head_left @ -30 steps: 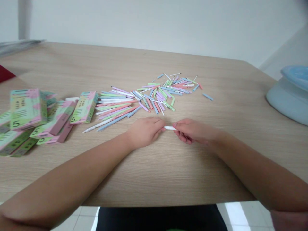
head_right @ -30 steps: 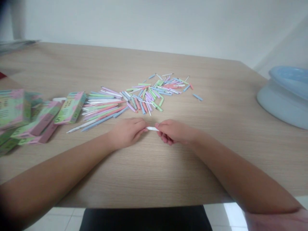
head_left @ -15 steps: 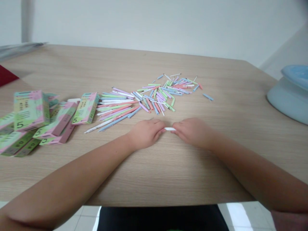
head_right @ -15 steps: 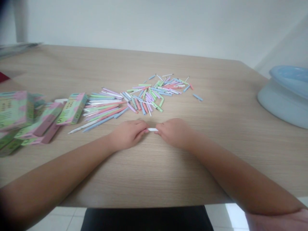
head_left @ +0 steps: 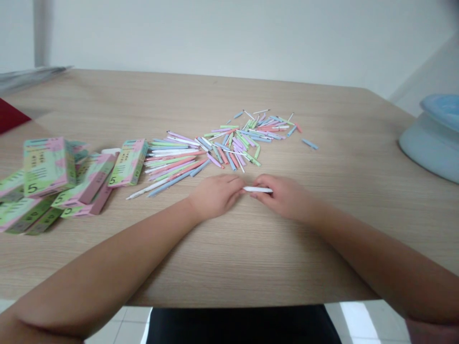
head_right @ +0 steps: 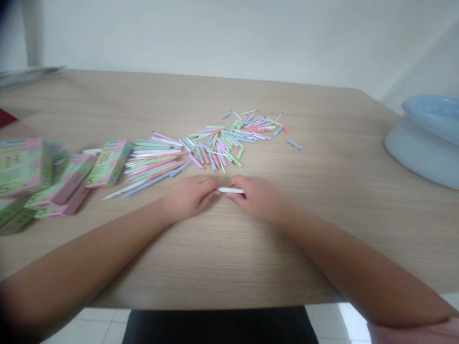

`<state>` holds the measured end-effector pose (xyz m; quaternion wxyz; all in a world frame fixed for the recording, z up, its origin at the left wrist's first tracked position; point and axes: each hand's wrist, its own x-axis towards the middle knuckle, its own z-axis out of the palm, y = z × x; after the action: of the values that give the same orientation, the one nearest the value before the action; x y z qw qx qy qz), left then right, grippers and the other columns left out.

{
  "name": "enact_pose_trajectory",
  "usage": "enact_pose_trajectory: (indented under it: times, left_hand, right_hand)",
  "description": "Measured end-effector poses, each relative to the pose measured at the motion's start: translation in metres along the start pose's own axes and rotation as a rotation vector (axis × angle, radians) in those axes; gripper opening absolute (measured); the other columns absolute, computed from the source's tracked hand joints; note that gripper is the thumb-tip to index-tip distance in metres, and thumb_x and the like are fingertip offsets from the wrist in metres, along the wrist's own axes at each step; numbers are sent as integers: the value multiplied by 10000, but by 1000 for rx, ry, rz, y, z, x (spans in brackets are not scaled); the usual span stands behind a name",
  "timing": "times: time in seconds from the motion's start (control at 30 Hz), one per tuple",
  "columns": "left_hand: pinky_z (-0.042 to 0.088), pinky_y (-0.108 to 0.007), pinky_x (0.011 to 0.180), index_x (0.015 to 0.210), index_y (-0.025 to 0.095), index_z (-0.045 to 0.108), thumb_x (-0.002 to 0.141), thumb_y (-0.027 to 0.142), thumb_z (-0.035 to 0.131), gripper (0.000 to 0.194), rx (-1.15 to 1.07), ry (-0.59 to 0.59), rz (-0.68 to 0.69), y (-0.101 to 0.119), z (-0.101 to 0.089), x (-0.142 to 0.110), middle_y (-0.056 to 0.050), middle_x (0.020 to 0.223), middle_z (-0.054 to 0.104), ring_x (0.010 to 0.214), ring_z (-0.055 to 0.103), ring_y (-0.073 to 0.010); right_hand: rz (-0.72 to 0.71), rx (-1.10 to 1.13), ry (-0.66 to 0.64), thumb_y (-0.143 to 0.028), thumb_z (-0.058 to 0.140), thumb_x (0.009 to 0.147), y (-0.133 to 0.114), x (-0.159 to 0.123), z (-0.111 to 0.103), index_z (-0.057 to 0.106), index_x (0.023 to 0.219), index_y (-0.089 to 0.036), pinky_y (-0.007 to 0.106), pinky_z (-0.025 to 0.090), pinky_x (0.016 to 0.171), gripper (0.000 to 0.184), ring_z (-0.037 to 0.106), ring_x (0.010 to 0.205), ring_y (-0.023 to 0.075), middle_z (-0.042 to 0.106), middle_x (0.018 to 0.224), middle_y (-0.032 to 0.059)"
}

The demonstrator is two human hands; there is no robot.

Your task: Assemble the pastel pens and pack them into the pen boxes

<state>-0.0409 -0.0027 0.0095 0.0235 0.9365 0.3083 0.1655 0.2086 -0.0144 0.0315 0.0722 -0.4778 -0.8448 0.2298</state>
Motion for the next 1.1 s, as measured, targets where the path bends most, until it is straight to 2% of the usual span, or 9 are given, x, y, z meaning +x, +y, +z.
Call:
enact_pose_trajectory:
  times: [0.07,0.2,0.33,0.47,0.53,0.6,0.73,0.87,1.1]
  left_hand:
    - [482,-310,742,1000,174,622,1077,325,427,258,-107,-6,-74,-3,3,0,-62,954,695,853,649,-189]
    - [486,-311,745,1003,177,625,1078,341,419,274,-193,-26,-87,-5,4,-1,-56,940,696,850,653,-189]
    - [495,-317,774,1000,171,637,1082,340,409,296,-139,-33,-25,1,2,-2,-68,956,699,895,656,-196]
    - [487,-334,815,1091,174,654,1090,336,402,299,49,23,101,7,-4,-2,-78,994,701,925,638,-205]
    - [479,-345,822,1095,175,657,1085,324,419,280,142,43,129,6,-6,-2,-82,985,697,929,630,-215]
    - [475,-342,819,1081,173,653,1082,309,424,266,165,50,105,2,-6,-2,-83,988,696,933,632,-216]
    - [477,-313,790,1051,174,630,1084,322,415,263,15,19,-12,-5,-1,-1,-64,985,700,920,653,-196]
    - [480,-309,776,1011,178,618,1085,340,415,270,-63,-31,-32,-5,3,-2,-53,966,698,903,656,-190]
    - [459,-346,798,1056,179,641,1090,337,394,295,164,33,130,1,-2,-4,-71,973,684,914,619,-217]
  right_hand:
    - [-184,-329,165,-364,457,1074,1,-5,1,679,1106,-169,335,433,739,297,677,921,250,755,1047,138]
    - [-327,-527,132,-267,388,1088,0,-6,0,694,1023,-153,345,391,730,332,654,903,255,742,981,142]
    - [-75,-34,20,-378,407,1070,-4,-2,-3,647,845,-190,304,384,619,379,601,677,183,695,753,58]
    - [316,708,-309,-537,413,1036,-5,3,-3,575,818,-208,261,318,442,426,396,410,109,488,517,-50]
    - [369,835,-325,-570,397,1032,-4,5,-1,581,847,-205,260,310,424,449,381,396,106,477,519,-54]
    - [307,717,-189,-565,379,1041,-3,4,1,604,865,-198,266,356,466,464,476,452,125,551,568,-21]
    - [-51,-65,140,-458,454,1057,-5,-5,7,681,945,-184,310,402,659,373,651,784,214,731,866,90]
    - [-198,-430,121,-335,404,1087,-5,-9,7,697,971,-161,328,370,687,360,658,847,240,746,941,135]
    - [122,543,-289,-474,507,1006,-4,-3,-8,573,802,-214,253,366,500,338,485,475,118,574,559,-45]
